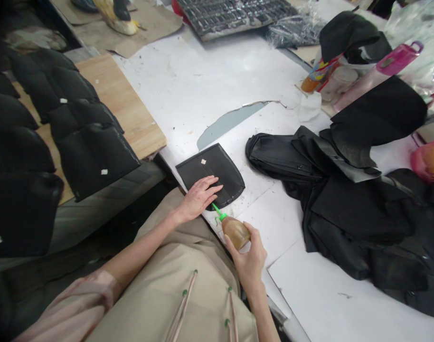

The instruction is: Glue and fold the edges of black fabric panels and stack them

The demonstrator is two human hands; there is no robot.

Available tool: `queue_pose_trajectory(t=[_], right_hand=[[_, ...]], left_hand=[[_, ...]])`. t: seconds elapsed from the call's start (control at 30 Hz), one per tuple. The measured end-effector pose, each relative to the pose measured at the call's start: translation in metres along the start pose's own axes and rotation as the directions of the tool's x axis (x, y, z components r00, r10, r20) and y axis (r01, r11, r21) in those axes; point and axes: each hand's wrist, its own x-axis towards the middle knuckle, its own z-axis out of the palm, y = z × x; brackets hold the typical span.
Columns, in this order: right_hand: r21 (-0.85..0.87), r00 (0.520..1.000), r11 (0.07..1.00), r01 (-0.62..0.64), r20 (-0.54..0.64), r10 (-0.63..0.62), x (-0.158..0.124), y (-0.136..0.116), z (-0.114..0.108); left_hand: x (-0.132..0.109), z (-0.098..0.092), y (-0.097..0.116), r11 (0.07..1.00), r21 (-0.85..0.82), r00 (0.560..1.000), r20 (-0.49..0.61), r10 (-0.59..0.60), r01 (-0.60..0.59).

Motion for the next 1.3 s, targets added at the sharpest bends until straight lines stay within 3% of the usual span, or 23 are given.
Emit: queue_pose_trajectory(t=[0.33,0.5,0.6,0.67,0.73,0.83,0.9,1.07,1.17,1.3], right_hand=[[0.006,0.998,0.999,-0.048,0.05,0.048,-0.004,0.004,-0.013],[0.051,0.994,0.994,-0.1,0.047,0.098,-0.002,0.003,-0.009],[0.164,0.97,0.959,-0.23,0.114,0.213,0.0,0.001,-0.014],[0.325,0.921,0.864,-0.384,0.201,0.334,0.002,0.001,-0.018],[0.517,0.865,0.693,-0.503,0.308,0.397,0.004,0.005,-0.021],[0.711,0.842,0.465,-0.527,0.366,0.396,0.006,0.019,-0.023],[0.756,0.848,0.419,-0.503,0.339,0.407,0.01,0.028,-0.026],[0.814,0.889,0.448,-0.371,0.171,0.426,0.028,0.026,-0.039],[0.747,0.899,0.577,-0.331,0.065,0.432,0.03,0.013,-0.044],[0.517,0.898,0.783,-0.347,-0.057,0.436,0.013,0.011,-0.037]], left_hand=[[0.001,-0.002,0.001,1.0,-0.005,1.0,0.009,-0.004,0.004],[0.004,-0.014,-0.009,0.998,-0.022,0.993,0.099,0.064,-0.062],[0.009,-0.024,-0.018,0.992,-0.034,0.977,0.174,0.123,-0.118],[0.012,-0.029,-0.022,0.99,-0.029,0.966,0.212,0.144,-0.141],[0.014,-0.032,-0.024,0.989,-0.009,0.964,0.22,0.146,-0.148],[0.014,-0.029,-0.022,0.99,0.041,0.974,0.189,0.125,-0.135],[0.013,-0.025,-0.017,0.99,0.085,0.982,0.162,0.096,-0.111],[0.016,-0.01,0.006,0.977,0.211,0.999,0.05,-0.022,0.011],[0.02,-0.002,0.016,0.964,0.257,0.997,-0.017,-0.069,0.071],[0.023,0.003,0.016,0.967,0.236,0.995,-0.042,-0.088,0.095]])
